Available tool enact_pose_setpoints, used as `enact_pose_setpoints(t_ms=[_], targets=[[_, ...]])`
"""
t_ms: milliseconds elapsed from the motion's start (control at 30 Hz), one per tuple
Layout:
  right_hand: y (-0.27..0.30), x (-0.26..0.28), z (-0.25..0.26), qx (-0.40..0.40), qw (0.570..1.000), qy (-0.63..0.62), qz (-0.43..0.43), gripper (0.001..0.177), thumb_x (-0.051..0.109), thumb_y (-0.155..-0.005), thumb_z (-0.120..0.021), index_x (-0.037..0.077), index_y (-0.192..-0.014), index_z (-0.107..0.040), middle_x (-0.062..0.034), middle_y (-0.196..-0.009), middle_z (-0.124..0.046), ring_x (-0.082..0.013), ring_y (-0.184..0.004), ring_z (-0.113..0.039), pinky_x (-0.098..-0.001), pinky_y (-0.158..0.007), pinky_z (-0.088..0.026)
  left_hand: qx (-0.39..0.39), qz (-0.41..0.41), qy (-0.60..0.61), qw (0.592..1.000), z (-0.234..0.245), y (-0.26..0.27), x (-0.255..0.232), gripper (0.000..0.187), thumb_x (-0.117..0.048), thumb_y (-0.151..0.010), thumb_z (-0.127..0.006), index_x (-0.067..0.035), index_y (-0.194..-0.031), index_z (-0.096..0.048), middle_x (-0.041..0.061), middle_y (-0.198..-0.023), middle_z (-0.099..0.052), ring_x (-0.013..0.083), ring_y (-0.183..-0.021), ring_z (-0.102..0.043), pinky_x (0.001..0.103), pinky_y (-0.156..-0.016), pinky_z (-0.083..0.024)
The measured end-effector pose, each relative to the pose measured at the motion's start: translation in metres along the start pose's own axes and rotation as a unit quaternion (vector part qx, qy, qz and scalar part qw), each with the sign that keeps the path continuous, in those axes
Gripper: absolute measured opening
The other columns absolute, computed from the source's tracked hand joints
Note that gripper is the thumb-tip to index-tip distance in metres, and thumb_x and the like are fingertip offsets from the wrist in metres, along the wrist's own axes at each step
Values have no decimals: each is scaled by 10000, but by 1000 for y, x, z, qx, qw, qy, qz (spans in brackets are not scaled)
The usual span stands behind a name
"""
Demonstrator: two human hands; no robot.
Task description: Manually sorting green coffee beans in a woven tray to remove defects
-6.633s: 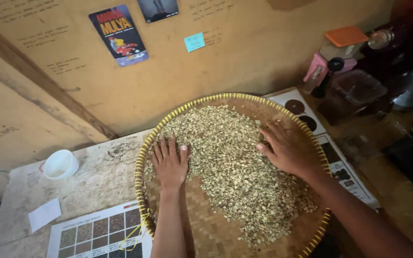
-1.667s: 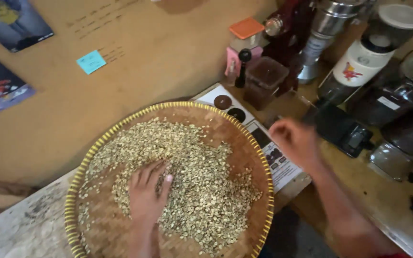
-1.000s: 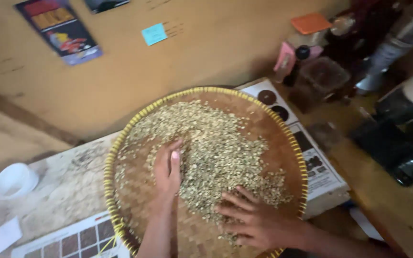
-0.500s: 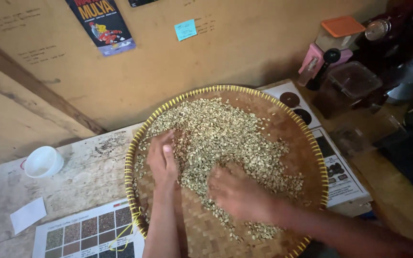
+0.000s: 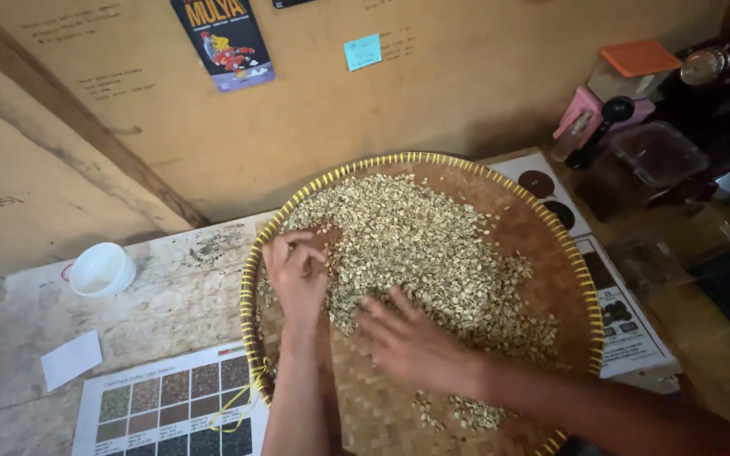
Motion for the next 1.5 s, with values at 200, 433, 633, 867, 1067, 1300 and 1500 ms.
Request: enact_pose_setpoints(t_ms=[200, 433, 633, 867, 1067, 1300, 1500], targets=[[-31, 59, -53, -14, 991, 60, 116, 562, 413, -1033, -429, 1, -1380, -588, -277, -1560, -451, -413, -1497, -368, -616, -1229, -196, -122, 4, 1, 993, 29, -14, 7, 364, 172, -828, -627, -134, -1021, -586, -22, -1070, -578, 164, -1053, -527, 260, -929, -383], [-149, 34, -86, 112, 991, 66, 5, 606, 241, -874, -639, 46, -1441, -552, -259, -1684, -170, -427, -1586, -43, -663, -1230, 141, -234, 84, 2, 969, 76, -15, 0, 328, 98, -832, -628, -64, -1118, -626, 99, -1110, -585, 235, -1041, -570, 332, -795, -490], [-213, -12, -99, -177, 980, 62, -69, 930, 455, -798, -645, 39, -1567, -326, -267, -1609, -304, -421, -1535, -233, -718, -1233, 27, -244, 64, -1, 968, 75, -17, -1, 210, 19, -937, -660, -25, -1128, -586, 127, -1079, -544, 249, -942, -508, 360, -769, -427], [-178, -58, -26, -4, 982, -28, -186, 640, 520, -1047, -281, 222, -1611, -239, -126, -1708, -135, -436, -1546, -165, -805, -1157, -26, -209, 59, -2, 976, 59, -4, 30, 244, -122, -898, -761, -79, -1112, -652, 93, -1063, -604, 284, -863, -582, 349, -715, -511], [-93, -98, 12, 12, 973, -90, -211, 637, 539, -1083, -305, 164, -1597, -277, -169, -1667, -178, -466, -1529, -176, -806, -1158, -91, -141, 58, 18, 988, 38, 4, 33, 233, -169, -934, -741, -83, -1138, -669, 87, -1076, -603, 269, -909, -576, 357, -758, -491], [11, -88, 3, -54, 991, -33, -118, 460, 395, -1089, -468, 26, -1338, -584, -185, -1280, -518, -455, -1346, -387, -718, -1097, -295, 90, 27, -9, 996, 4, -6, -11, 339, -280, -1054, -577, -104, -1342, -612, 162, -1264, -649, 391, -1181, -603, 517, -1008, -438], [69, -116, -5, -253, 945, -206, -30, 268, 234, -1052, -582, 45, -1208, -691, -162, -1271, -652, -420, -1247, -580, -630, -1031, -453, 394, 136, -103, 903, -8, -4, -73, 686, -582, -1065, -256, -111, -1498, -504, 161, -1598, -419, 419, -1517, -254, 612, -1231, -128]])
Point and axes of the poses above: each hand's wrist, its own y-axis away from the middle knuckle, its own z-axis out of the back of the hand, x = y × z, the point moved 3 cm from there along -y, towards the middle knuckle
